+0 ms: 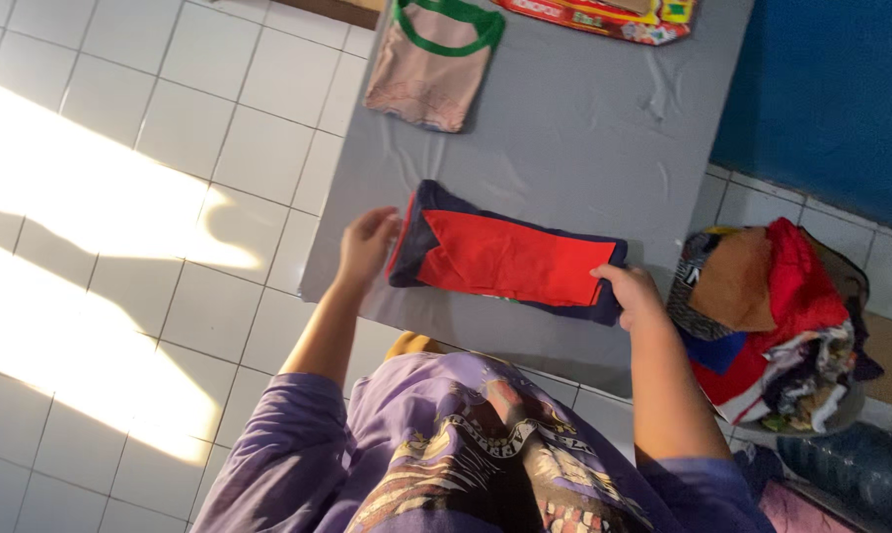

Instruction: The person picks up several garments from a laundry basket and folds them one by one on a table, including a t-shirt, a long-sleeved shirt, and a pair of pants.

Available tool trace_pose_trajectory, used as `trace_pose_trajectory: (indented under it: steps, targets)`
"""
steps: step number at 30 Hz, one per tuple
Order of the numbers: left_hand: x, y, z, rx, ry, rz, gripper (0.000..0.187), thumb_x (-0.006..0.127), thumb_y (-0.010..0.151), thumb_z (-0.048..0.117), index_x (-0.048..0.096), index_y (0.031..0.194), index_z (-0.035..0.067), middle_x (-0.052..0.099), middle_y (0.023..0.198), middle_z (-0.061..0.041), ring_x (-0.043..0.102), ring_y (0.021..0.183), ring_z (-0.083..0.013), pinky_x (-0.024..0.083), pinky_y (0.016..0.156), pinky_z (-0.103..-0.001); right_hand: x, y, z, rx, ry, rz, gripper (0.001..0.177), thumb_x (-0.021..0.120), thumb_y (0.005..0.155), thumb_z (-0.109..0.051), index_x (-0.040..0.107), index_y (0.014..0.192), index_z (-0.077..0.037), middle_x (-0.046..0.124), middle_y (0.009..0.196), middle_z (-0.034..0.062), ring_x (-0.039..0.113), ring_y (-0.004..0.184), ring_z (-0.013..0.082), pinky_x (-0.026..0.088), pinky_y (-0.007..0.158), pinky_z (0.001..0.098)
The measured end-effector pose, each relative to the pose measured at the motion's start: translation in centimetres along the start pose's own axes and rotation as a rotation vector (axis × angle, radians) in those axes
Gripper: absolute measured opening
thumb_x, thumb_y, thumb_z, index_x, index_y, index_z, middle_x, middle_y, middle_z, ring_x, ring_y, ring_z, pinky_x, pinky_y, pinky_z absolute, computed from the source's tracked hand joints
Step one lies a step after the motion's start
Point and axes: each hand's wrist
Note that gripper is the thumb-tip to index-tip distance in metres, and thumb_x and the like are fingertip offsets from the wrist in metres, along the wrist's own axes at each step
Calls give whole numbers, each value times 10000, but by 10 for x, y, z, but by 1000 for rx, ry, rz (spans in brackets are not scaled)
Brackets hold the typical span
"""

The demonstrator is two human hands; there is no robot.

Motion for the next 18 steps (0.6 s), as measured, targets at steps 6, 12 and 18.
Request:
trace_pose_trajectory:
  steps: [6,12,18]
  targets:
    - [49,-18,29,-549,-487,-332,541,551,947,500,628,1293,92,714,1189,-50,731,1003,-156,577,818,-320,120,-78,-12,-254,92,-613,488,725,844,-145,543,1297,-142,660,1067,25,679,986,154,581,859,353]
    - [40,7,-14,-221,-165,-281,550,792,743,73,632,1261,-18,740,1148,-201,740,999,-341,623,882,-465,151,-79,-24,-595,-541,-247,431,704,913,-200,601,1317,-90,669,1250,100,674,1097,200,559,919,347]
    - [35,12,10,288,532,89,666,664,826,44,462,1456,-23,590,1287,-272,581,1182,-455,482,1000,-491,168,-39,7,-1026,-790,137,361,665,966,-134,601,1320,-102,578,1417,122,511,1365,334,422,1161,449]
Point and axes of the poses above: each hand's wrist, its own y-axis towards the middle knuckle, its own x-axis out of the palm, z = x × y
